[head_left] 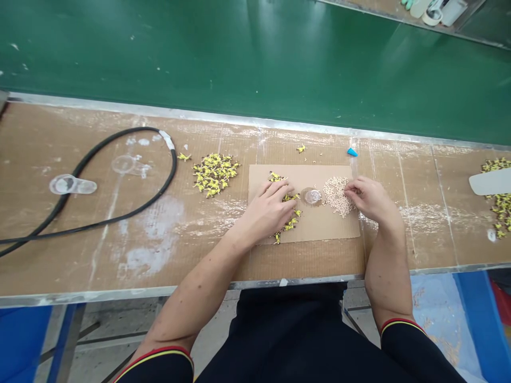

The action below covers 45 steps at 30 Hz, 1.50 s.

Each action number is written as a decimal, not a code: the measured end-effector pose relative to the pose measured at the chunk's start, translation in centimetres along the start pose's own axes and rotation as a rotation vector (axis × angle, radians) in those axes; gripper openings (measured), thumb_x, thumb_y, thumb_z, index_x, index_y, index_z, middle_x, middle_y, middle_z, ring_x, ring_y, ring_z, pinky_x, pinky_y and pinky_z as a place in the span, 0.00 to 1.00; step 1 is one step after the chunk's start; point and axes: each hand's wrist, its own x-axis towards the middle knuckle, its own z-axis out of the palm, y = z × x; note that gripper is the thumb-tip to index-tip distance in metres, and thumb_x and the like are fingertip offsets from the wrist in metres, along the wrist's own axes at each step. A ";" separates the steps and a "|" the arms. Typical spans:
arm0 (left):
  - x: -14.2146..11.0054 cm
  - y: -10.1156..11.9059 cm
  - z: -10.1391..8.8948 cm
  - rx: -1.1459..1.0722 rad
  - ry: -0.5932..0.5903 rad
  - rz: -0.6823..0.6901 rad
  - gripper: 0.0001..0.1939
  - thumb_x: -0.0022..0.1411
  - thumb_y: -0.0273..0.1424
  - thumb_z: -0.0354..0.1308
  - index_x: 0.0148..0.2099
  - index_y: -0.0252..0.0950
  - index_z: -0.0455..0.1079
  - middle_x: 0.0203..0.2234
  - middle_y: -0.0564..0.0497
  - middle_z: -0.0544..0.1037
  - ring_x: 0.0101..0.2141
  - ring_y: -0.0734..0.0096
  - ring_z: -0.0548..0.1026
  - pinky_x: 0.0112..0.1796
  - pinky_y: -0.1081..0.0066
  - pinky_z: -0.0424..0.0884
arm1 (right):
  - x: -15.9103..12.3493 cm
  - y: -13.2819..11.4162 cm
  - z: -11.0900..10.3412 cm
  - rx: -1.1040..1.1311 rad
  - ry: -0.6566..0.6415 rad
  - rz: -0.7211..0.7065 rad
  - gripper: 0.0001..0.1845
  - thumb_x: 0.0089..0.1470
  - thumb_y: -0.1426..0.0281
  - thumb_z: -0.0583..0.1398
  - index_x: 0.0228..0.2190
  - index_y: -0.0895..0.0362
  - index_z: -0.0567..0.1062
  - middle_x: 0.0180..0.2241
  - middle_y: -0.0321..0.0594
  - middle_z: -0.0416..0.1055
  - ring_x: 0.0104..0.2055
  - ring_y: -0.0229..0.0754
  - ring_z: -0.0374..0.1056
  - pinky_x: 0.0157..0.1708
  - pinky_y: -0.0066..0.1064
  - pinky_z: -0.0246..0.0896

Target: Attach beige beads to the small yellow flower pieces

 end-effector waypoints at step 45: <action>0.5 2.0 -1.9 -0.611 0.312 -0.173 0.12 0.73 0.23 0.48 0.46 0.36 0.72 0.33 0.51 0.79 0.32 0.73 0.76 0.37 0.72 0.72 | -1.3 -6.2 0.8 0.614 0.278 -0.286 0.06 0.61 0.70 0.65 0.35 0.48 0.83 0.35 0.38 0.83 0.36 0.44 0.79 0.37 0.39 0.77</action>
